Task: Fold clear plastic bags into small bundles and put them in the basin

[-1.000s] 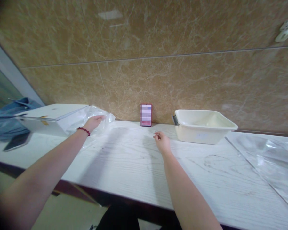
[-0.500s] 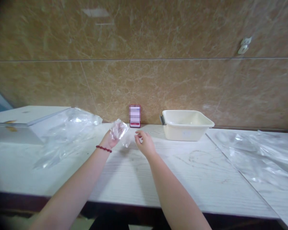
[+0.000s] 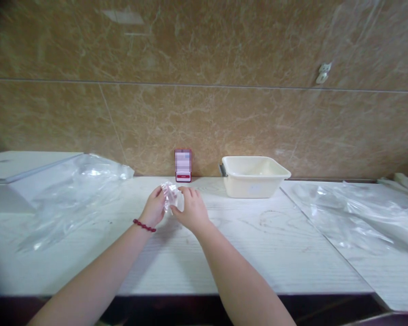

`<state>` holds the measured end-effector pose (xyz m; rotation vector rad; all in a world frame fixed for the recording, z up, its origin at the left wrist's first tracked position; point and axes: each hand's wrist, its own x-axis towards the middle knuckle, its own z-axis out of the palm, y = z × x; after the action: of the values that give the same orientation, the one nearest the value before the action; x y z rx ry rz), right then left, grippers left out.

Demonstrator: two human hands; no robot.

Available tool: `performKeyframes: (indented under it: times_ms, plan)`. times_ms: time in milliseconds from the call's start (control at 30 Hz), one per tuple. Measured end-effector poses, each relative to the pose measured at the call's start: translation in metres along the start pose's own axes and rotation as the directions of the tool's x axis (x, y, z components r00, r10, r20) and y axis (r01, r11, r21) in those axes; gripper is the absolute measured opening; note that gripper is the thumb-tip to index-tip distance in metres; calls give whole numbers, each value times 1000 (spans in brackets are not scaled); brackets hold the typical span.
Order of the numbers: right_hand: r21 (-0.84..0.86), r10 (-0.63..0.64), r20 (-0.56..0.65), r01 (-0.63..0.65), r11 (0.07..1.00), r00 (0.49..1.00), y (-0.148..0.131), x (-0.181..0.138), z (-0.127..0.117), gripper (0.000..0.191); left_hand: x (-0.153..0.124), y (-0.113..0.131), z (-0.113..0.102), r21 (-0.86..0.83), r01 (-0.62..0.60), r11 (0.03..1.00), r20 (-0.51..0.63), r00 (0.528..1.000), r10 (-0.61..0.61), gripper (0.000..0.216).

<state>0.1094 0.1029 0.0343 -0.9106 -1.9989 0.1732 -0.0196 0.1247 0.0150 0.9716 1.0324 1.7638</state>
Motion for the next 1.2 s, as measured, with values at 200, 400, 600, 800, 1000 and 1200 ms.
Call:
performKeyframes:
  times_ms: [200, 400, 600, 800, 1000, 1200]
  plan:
    - [55, 197, -54, -194, 979, 979, 16, 7, -1, 11, -7, 12, 6, -141, 147, 979, 35, 989, -144, 17]
    - [273, 412, -3, -396, 877, 911, 24, 13, -6, 18, 0, 19, -1, -249, 412, 876, 120, 911, -395, 12]
    - [265, 467, 45, -461, 847, 883, 27, 13, -9, 23, 7, 23, -9, -270, 540, 797, 155, 841, -518, 22]
    - [294, 509, -23, -481, 826, 861, 31, 15, -13, 26, 4, 31, -17, -254, 470, 845, 261, 875, -408, 43]
    - [394, 486, -96, -415, 820, 869, 39, 18, -15, 30, 8, 17, -21, 114, 270, 956, 220, 932, -289, 32]
    - [438, 502, -121, -408, 801, 856, 41, 21, -24, 28, 13, 10, -26, 410, 45, 911, 203, 969, -139, 32]
